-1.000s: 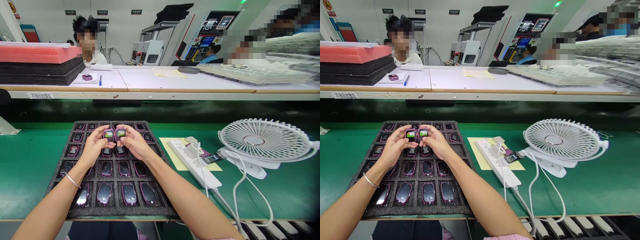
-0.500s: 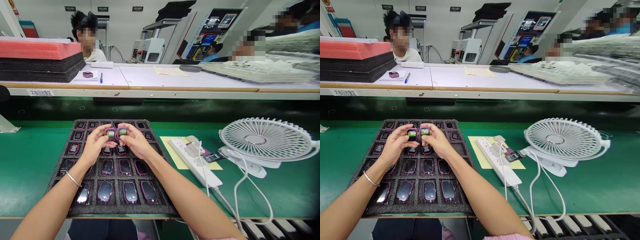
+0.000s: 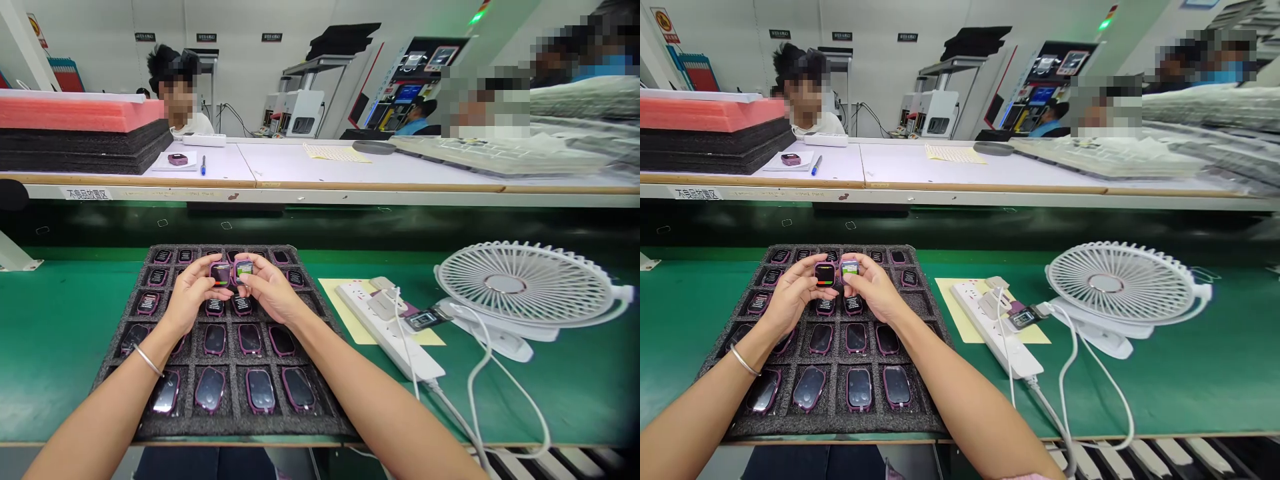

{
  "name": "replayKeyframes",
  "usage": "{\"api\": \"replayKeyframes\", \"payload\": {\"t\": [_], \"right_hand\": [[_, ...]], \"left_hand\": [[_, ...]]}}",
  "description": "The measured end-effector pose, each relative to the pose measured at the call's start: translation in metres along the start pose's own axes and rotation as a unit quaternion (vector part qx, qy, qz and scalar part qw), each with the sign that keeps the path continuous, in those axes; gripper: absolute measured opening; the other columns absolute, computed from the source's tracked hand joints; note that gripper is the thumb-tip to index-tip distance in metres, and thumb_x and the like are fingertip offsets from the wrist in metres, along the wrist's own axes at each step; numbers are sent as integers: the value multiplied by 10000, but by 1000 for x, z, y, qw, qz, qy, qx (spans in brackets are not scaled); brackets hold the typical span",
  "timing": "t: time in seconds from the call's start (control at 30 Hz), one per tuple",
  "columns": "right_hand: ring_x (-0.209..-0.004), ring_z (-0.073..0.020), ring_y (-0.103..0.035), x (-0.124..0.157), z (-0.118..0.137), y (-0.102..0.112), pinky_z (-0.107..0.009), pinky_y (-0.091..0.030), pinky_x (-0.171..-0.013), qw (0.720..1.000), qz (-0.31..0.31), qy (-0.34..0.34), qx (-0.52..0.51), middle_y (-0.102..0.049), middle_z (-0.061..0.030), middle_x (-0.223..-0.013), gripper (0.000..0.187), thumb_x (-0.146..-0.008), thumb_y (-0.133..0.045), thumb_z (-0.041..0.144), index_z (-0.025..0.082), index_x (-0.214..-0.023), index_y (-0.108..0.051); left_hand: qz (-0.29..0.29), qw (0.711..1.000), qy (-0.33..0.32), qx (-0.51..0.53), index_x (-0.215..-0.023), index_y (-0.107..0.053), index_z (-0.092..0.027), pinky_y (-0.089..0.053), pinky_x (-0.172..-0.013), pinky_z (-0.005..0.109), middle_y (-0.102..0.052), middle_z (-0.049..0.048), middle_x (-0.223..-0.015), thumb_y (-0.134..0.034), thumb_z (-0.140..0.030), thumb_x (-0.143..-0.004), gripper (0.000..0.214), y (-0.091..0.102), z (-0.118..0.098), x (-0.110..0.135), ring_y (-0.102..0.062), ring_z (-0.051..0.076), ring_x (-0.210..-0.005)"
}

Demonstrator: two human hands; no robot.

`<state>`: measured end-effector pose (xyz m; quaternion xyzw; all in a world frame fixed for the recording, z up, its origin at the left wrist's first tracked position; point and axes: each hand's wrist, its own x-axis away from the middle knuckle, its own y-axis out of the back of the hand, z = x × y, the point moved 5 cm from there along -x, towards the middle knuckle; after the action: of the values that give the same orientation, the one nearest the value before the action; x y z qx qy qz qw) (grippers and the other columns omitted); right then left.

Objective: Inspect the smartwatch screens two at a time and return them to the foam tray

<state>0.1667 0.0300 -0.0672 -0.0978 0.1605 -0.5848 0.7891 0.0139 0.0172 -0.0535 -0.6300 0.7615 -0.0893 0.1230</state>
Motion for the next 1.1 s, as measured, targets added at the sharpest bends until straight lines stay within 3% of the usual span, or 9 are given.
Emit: {"api": "replayKeyframes", "payload": {"t": [0.17,0.5,0.9,1.1], "right_hand": [[-535,-80,-538,-1,-1,1,-242,-450,-514,1000,-8,4,1,-629,24,-809,370,-724,-774,270,218,-1054,-615],[-570,-97,-572,0,1,0,-255,-469,-539,1000,-1,4,-7,-645,17,-856,386,-679,-682,134,228,-1048,-618],[-592,-109,-609,-1,-2,2,-267,-487,-570,1000,4,-13,-24,-674,1,-883,330,-742,-690,190,225,-1066,-636],[-665,-134,-669,1,5,-1,-282,-507,-631,999,30,-5,-21,-702,-23,-1002,497,-705,-661,129,249,-1181,-580]], "left_hand": [[9,1000,-1,1,-1174,-616,-178,-611,-662,327,-689,37,-1003,-660,-236,-696,484,-1,0,0,-725,169,-653],[9,1000,-9,4,-1160,-616,-185,-600,-670,336,-678,38,-990,-657,-236,-711,453,0,0,0,-720,170,-660],[10,1000,-7,6,-1119,-598,-186,-581,-652,308,-678,30,-976,-664,-239,-699,428,2,2,-2,-711,160,-651],[-2,1000,-26,-5,-1207,-583,-186,-554,-668,274,-677,30,-982,-668,-202,-691,524,5,-6,-3,-690,132,-669]]}}
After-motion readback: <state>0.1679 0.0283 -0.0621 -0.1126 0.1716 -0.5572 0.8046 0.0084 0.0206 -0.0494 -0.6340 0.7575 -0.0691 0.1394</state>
